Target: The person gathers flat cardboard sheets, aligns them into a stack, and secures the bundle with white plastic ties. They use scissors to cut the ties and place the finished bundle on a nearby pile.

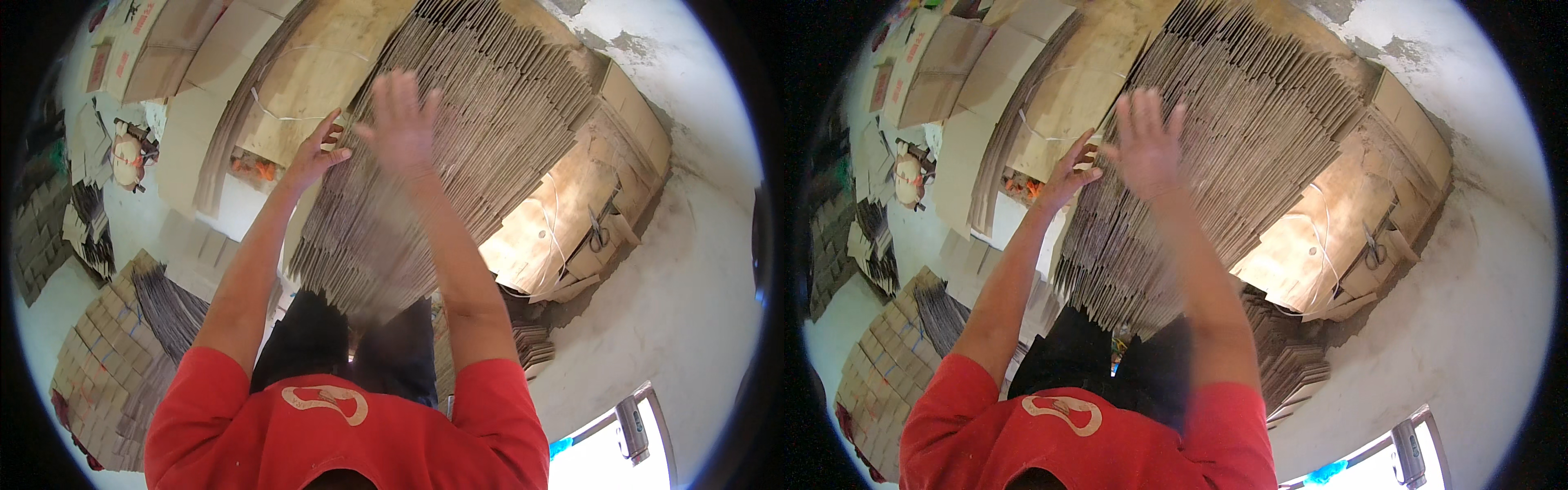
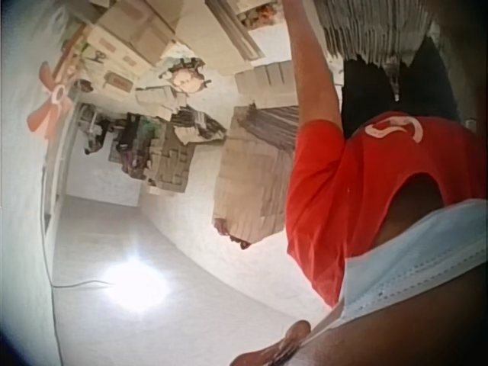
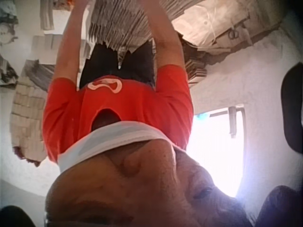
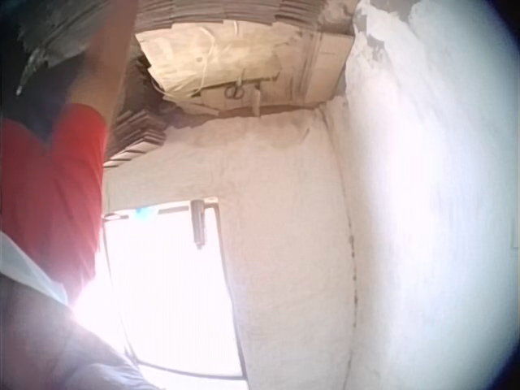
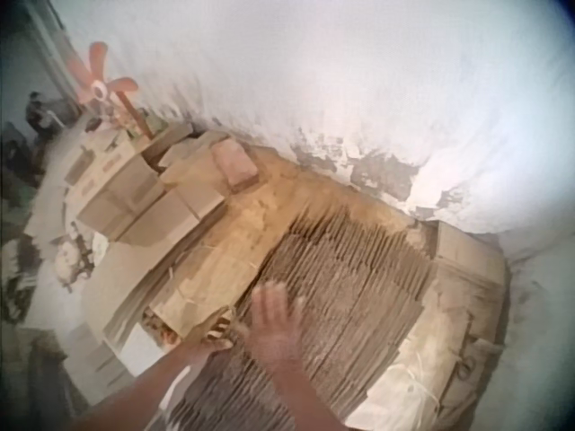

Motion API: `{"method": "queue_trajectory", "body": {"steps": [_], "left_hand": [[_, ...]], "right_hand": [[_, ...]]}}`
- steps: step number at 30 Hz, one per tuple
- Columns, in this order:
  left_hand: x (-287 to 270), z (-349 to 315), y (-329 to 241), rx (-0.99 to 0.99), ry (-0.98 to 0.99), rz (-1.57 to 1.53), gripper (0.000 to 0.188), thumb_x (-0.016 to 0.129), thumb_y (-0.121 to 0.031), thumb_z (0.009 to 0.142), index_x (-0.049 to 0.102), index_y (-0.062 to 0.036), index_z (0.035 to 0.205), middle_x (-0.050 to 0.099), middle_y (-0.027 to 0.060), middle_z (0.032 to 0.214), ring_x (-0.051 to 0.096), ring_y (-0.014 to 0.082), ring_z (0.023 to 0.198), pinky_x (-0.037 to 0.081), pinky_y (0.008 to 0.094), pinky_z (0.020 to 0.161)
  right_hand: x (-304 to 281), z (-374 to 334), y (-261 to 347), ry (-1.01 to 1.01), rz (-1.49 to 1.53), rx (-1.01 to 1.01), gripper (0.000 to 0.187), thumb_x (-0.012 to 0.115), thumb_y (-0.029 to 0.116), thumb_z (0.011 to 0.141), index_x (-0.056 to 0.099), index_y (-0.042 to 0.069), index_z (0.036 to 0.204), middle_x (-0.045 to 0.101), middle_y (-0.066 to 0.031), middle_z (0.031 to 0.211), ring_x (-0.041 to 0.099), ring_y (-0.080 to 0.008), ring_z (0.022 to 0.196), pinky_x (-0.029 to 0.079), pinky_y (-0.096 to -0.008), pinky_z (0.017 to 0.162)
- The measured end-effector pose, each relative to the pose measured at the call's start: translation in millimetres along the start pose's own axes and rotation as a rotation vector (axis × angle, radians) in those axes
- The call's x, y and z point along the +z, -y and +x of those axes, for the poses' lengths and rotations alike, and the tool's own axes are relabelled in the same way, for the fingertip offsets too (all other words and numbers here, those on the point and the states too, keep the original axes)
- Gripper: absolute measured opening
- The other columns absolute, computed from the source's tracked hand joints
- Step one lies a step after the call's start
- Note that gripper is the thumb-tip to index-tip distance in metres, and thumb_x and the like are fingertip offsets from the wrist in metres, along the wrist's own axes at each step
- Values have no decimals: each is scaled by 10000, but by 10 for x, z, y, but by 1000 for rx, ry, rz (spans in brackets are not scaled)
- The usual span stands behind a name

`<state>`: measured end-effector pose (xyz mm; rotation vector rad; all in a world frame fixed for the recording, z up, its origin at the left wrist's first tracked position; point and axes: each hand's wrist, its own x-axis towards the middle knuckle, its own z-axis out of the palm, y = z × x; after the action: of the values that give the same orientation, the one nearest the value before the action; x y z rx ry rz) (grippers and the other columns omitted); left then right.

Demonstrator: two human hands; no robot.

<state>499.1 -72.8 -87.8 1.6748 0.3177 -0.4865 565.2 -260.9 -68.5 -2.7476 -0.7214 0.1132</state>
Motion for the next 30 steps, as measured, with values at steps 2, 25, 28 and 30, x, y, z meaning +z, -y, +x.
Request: {"method": "queue_trajectory", "body": {"steps": [2, 25, 28, 30], "left_hand": [[33, 6, -58, -36, 32, 53, 958, 809, -211, 706, 246, -106, 1474, 474, 115, 1256, 480, 216, 1100, 475, 338, 876], [-243, 141, -14, -85, 167, 16, 865, 727, -291, 725, 300, -177, 1468, 406, 78, 1414, 458, 221, 1162, 458, 337, 858], [-305, 231, -58, -101, 157, -73, 747, 618, -478, 806, 398, -102, 1414, 511, 83, 1306, 497, 183, 1084, 456, 309, 832], [-317, 297, -19, -113, 128, -162, 723, 577, -524, 838, 450, -54, 1373, 553, 83, 1247, 517, 161, 1025, 453, 291, 813]], "right_hand": [[103, -1, 108, 58, 23, -37, 745, 453, 517, 907, 263, 41, 1447, 214, -148, 1519, 121, -284, 1430, 65, -598, 1111], [-34, -1532, -742, -421, 1419, 889, 648, 442, 262, 971, 143, -28, 1468, 304, -131, 1470, 318, -261, 1323, 258, -325, 1080], [-82, -1389, -659, -401, 1570, 909, 625, 412, 337, 978, 211, -18, 1451, 354, -132, 1436, 347, -259, 1303, 270, -341, 1082], [-67, -1352, -637, -388, 1668, 928, 622, 392, 387, 982, 255, -12, 1439, 388, -133, 1414, 366, -258, 1290, 278, -353, 1083]]}}
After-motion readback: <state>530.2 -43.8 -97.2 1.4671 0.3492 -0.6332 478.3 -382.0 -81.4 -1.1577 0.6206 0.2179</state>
